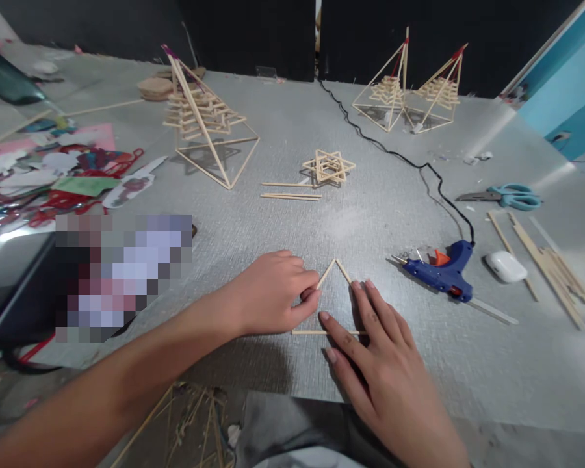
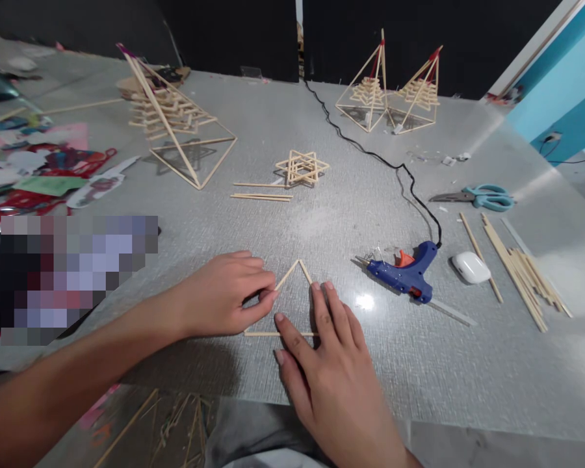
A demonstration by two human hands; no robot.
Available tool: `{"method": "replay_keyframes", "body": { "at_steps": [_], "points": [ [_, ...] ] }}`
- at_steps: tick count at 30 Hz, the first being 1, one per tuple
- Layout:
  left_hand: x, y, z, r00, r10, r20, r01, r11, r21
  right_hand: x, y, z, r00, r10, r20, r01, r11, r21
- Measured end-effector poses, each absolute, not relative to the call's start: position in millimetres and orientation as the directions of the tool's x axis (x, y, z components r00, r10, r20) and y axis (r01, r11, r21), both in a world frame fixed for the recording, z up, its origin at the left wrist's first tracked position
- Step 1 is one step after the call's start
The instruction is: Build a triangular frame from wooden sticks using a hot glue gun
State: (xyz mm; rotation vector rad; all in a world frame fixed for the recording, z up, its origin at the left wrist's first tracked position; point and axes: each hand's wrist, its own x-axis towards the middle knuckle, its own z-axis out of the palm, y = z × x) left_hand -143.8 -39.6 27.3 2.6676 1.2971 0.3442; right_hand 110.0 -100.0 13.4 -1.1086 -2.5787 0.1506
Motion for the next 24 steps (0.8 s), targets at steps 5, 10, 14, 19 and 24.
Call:
{"method": "replay_keyframes", "body": {
  "at_steps": [5,10,14,19,24],
  "points": [
    [-144.5,-39.9,27.0,0.599,0.786,0.154,0.750,-0.618,0.237,110.3,-100.4,13.3,-0.645,0.720,0.257,0.687,0.694,-0.218],
    [-144.7,-40.5,27.1,0.599,0.783,0.165,0.745,-0.621,0.243,110.3,-100.5,13.2,-0.652,0.712,0.261,0.683,0.700,-0.207],
    [-145.1,-40.0,26.8,0.596,0.788,0.156,0.748,-0.615,0.248,110.3,-100.5,13.0,-0.652,0.711,0.264,0.681,0.702,-0.207],
    [-145.7,-40.1,27.2,0.592,0.793,0.144,0.753,-0.608,0.252,111.0,-100.6,13.0,-0.656,0.708,0.263,0.680,0.705,-0.201],
    [-145.2,-40.3,27.8,0.582,0.803,0.126,0.759,-0.592,0.270,110.6,-100.2,12.3,-0.654,0.710,0.261,0.682,0.703,-0.202]
  ]
}}
